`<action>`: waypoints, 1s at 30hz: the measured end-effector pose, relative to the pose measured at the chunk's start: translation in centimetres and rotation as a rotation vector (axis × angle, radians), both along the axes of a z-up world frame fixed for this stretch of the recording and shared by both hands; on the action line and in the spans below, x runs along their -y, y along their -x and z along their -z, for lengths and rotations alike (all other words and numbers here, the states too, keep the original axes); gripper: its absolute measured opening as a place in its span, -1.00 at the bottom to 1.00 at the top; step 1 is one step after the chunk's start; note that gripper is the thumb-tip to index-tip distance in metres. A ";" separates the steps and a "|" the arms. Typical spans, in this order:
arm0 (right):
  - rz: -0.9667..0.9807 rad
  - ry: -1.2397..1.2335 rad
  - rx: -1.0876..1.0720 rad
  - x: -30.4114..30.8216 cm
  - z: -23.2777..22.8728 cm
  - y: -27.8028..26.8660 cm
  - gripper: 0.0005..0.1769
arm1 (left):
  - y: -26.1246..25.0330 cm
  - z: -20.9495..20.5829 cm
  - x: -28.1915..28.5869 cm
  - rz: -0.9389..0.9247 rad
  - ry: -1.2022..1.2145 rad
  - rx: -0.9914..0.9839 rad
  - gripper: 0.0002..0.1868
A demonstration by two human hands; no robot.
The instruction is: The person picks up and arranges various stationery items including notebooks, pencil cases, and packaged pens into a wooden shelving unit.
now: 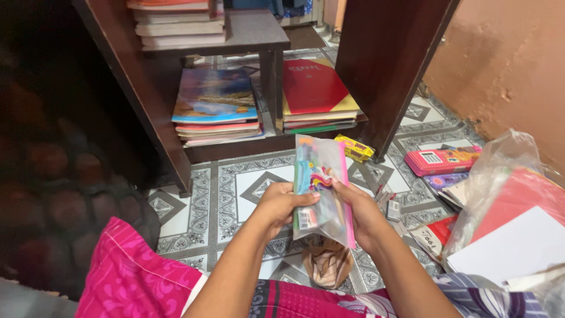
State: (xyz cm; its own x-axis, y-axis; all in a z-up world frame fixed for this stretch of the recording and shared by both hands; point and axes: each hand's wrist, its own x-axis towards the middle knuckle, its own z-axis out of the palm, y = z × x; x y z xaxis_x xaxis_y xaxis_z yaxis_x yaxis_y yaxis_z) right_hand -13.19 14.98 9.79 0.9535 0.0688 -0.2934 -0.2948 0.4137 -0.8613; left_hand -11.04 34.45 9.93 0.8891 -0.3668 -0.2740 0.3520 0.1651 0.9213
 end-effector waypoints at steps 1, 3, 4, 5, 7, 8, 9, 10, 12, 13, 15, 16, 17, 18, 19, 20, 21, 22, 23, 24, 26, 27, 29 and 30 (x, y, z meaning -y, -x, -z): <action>-0.030 -0.006 -0.012 -0.2 -0.5 0.4 -0.60 | -0.1 -0.1 -0.1 0.002 -0.010 0.001 -0.67; -0.092 -0.017 -0.036 -0.6 -1.2 1.1 -0.59 | -0.1 -0.2 -0.3 -0.022 -0.057 0.006 -0.66; -0.138 -0.024 -0.049 -0.8 -1.2 1.2 -0.58 | 0.0 -0.1 -0.2 -0.048 -0.094 0.010 -0.64; -0.183 -0.032 -0.060 -0.8 -1.2 1.6 -0.56 | 0.0 -0.2 -0.2 -0.073 -0.131 0.015 -0.62; -0.215 -0.039 -0.048 -0.7 -0.8 1.4 -0.53 | -0.3 0.0 -0.3 -0.086 -0.180 0.032 -0.61; -0.202 -0.037 -0.025 -0.7 -0.5 0.9 -0.51 | -0.6 0.2 -0.3 -0.092 -0.204 0.041 -0.60; -0.187 -0.036 -0.005 -0.6 -0.1 0.5 -0.49 | -0.8 0.4 -0.2 -0.056 -0.180 0.012 -0.60; -0.148 0.003 -0.023 -0.3 0.2 0.2 -0.49 | -1.0 0.7 -0.2 -0.019 -0.156 -0.018 -0.61; -0.066 0.078 -0.059 0.3 1.2 -0.5 -0.48 | -1.4 1.2 -0.2 0.046 -0.126 -0.056 -0.62; -0.044 0.075 -0.080 0.6 1.8 -0.8 -0.49 | -1.5 1.4 -0.2 0.073 -0.118 -0.065 -0.62; -0.001 0.070 -0.124 1.2 2.8 -1.5 -0.51 | -2.1 1.5 -0.1 0.068 -0.186 -0.067 -0.66; 0.006 0.095 -0.113 1.3 3.3 -1.9 -0.52 | -2.4 1.5 0.0 0.036 -0.263 -0.061 -0.68; 0.013 0.119 -0.102 1.4 3.6 -2.2 -0.53 | -2.6 1.6 0.0 0.003 -0.341 -0.056 -0.70; 0.020 0.142 -0.092 1.3 3.8 -2.4 -0.54 | -2.6 1.7 -0.1 -0.008 -0.351 -0.049 -0.71; 0.045 0.123 -0.117 1.3 3.9 -2.7 -0.54 | -2.8 1.8 -0.1 -0.020 -0.361 -0.040 -0.69; 0.069 0.103 -0.141 1.3 3.7 -2.9 -0.54 | -2.9 2.0 -0.2 -0.032 -0.371 -0.031 -0.64; 0.093 0.083 -0.168 1.2 3.4 -2.9 -0.53 | -2.7 2.2 0.0 -0.058 -0.344 0.004 -0.59; 0.077 0.041 -0.153 1.0 2.8 -2.8 -0.51 | -2.5 2.3 0.2 -0.084 -0.317 0.040 -0.54; 0.059 -0.002 -0.136 0.8 2.0 -2.8 -0.49 | -2.7 2.1 0.2 -0.111 -0.291 0.079 -0.49; 0.041 -0.045 -0.118 0.5 1.0 -2.8 -0.46 | -2.8 1.7 0.1 -0.084 -0.151 0.007 -0.57; -0.069 0.001 -0.209 0.2 -0.9 -1.7 -0.46 | -2.2 0.9 -0.2 -0.030 0.131 -0.146 -0.56; -0.120 0.025 -0.251 0.1 -1.6 -1.4 -0.46 | -2.3 0.4 -0.3 -0.042 0.103 -0.140 -0.52; -0.156 0.036 -0.229 -0.1 -1.8 -1.7 -0.44 | -2.1 -0.2 -0.3 -0.067 0.047 -0.130 -0.43; -0.173 0.041 -0.218 0.0 -1.3 -1.9 -0.41 | -2.0 -0.3 -0.4 -0.063 0.056 -0.110 -0.44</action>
